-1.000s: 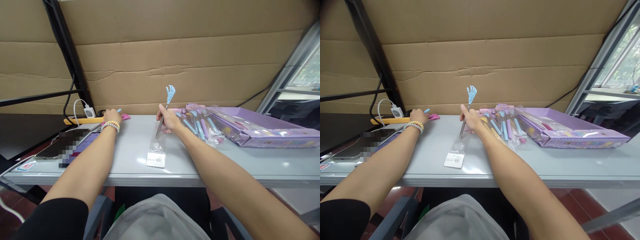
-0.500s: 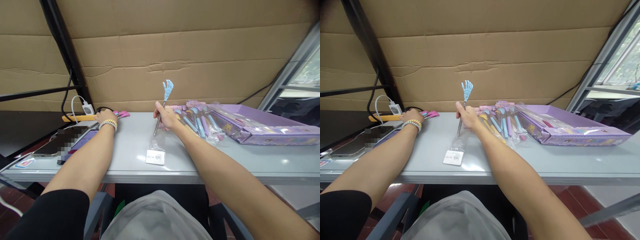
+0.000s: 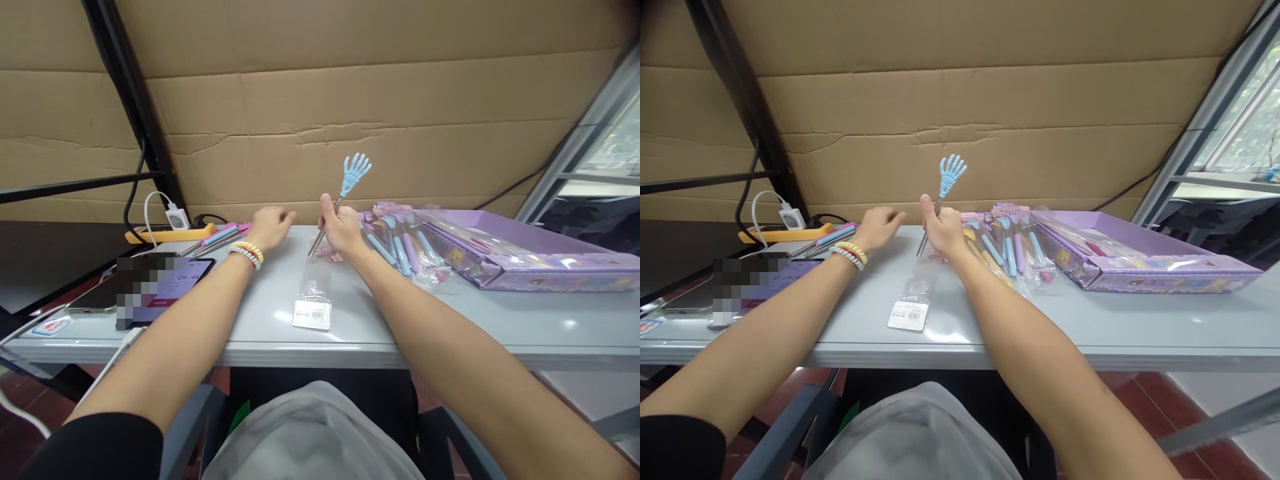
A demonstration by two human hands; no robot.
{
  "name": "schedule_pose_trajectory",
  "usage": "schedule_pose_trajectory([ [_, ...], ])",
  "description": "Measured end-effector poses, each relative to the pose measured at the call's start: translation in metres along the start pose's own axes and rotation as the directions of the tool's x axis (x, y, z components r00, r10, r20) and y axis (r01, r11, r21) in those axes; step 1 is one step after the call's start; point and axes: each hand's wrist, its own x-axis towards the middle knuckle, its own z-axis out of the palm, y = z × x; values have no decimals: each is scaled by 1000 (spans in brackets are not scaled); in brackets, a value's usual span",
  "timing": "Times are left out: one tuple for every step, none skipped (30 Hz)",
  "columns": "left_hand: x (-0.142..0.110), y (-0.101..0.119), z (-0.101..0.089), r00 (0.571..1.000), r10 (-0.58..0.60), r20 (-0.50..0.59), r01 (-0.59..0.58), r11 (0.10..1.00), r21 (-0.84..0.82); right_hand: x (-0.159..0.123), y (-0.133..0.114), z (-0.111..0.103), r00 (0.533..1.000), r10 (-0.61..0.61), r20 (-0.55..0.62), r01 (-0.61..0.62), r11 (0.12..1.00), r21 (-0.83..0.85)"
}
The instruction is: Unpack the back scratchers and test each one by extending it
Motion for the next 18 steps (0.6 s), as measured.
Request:
schedule_pose_trajectory([
  [-2, 11, 2, 991, 120, 51, -116, 990, -75, 1, 1, -1, 999, -1, -39, 0, 1000, -10],
  [-5, 21, 4, 969, 221, 108, -204, 967, -152, 2, 1, -1, 998, 0, -70, -2, 1000, -20],
  [-7, 28, 6, 948, 282, 150, -243, 942, -232, 2, 2, -2, 996, 3, -92, -6, 1000, -30],
  [-10, 33, 8, 932, 315, 180, -253, 920, -300, 3, 2, -2, 994, 8, -107, -12, 999, -39],
  [-12, 36, 9, 922, 333, 198, -251, 903, -348, 3, 2, -3, 993, 15, -120, -21, 999, -46],
  [-14, 36, 9, 919, 335, 206, -241, 894, -377, 4, 2, -4, 991, 21, -131, -28, 998, -52],
  [-15, 36, 9, 919, 334, 208, -234, 889, -394, 4, 2, -4, 990, 24, -141, -33, 998, -56],
  [-16, 34, 8, 919, 336, 208, -233, 885, -402, 5, 2, -5, 989, 24, -149, -33, 998, -60],
  [-16, 33, 7, 916, 340, 212, -233, 883, -407, 5, 2, -5, 988, 22, -156, -32, 997, -63],
  [-16, 31, 7, 912, 347, 219, -236, 881, -410, 5, 2, -5, 987, 21, -159, -31, 997, -65],
  [-16, 31, 7, 906, 355, 229, -240, 879, -413, 5, 2, -5, 988, 19, -156, -30, 997, -67],
  [-16, 31, 7, 899, 363, 243, -244, 878, -411, 5, 2, -5, 989, 19, -147, -29, 997, -65],
  [-15, 31, 7, 894, 367, 258, -245, 881, -405, 5, 3, -4, 991, 19, -136, -27, 998, -59],
  [-15, 32, 8, 891, 366, 268, -244, 884, -398, 5, 3, -4, 992, 18, -123, -24, 999, -46],
  [-15, 33, 9, 892, 359, 274, -238, 889, -391, 6, 4, -3, 994, 19, -111, -22, 999, -24],
  [-15, 34, 10, 898, 346, 274, -228, 895, -382, 6, 5, -2, 995, 23, -100, -22, 1000, 7],
  [-14, 34, 11, 905, 328, 269, -217, 904, -369, 7, 6, -2, 995, 32, -93, -28, 998, 49],
  [-14, 33, 11, 915, 307, 262, -206, 914, -351, 8, 7, -2, 995, 51, -89, -42, 994, 100],
])
